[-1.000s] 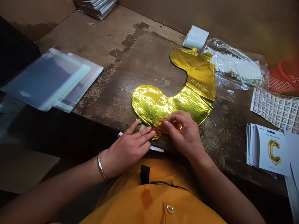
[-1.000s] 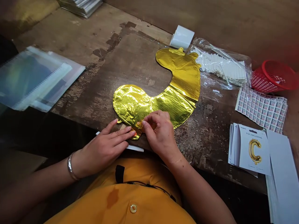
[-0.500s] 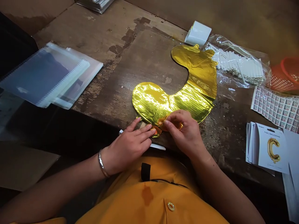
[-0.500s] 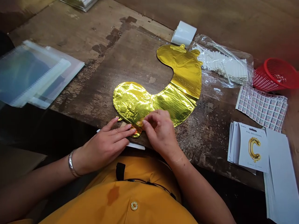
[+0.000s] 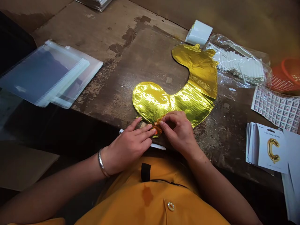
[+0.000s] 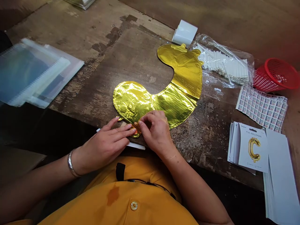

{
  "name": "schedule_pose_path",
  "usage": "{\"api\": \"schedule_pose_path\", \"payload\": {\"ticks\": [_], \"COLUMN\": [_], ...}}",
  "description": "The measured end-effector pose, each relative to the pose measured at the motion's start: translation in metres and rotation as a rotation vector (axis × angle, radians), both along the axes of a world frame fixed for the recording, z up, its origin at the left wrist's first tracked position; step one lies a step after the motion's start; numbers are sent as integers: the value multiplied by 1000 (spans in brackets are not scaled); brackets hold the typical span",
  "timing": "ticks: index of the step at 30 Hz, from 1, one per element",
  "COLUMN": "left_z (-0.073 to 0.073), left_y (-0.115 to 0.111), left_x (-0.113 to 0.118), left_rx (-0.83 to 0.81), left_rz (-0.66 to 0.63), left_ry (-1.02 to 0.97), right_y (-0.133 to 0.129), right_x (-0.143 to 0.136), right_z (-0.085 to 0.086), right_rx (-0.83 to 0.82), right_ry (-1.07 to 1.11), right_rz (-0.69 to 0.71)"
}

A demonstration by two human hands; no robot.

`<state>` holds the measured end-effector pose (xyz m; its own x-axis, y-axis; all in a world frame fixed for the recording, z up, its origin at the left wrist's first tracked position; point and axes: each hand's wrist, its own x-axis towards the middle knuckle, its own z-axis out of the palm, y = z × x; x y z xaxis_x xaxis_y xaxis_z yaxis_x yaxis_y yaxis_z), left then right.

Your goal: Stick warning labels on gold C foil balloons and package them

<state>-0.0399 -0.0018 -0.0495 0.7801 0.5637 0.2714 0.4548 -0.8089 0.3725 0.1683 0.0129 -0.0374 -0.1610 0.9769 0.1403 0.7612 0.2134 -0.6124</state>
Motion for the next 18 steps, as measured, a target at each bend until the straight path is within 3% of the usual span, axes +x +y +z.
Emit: {"api": "schedule_pose_path", "payload": {"ticks": [11,15,17,18], "left_z": [2,1,0,1], "left_y": [0,-1,-1,-1], "left_x": [3,4,4,4], "left_rx": [32,27,7,-6], "left_rz": [4,21,26,26], "left_ry": [-2,-2,-1,-5], "right_y": [-3,-2,-5,-7], "right_x": [-11,-3,1,2], "right_z": [-6,-6,-1,2], "right_rx": [45,198,299,316], "right_ry": [-182,-312,-296,-280], "right_rz": [-117,-216,-172,-78]}}
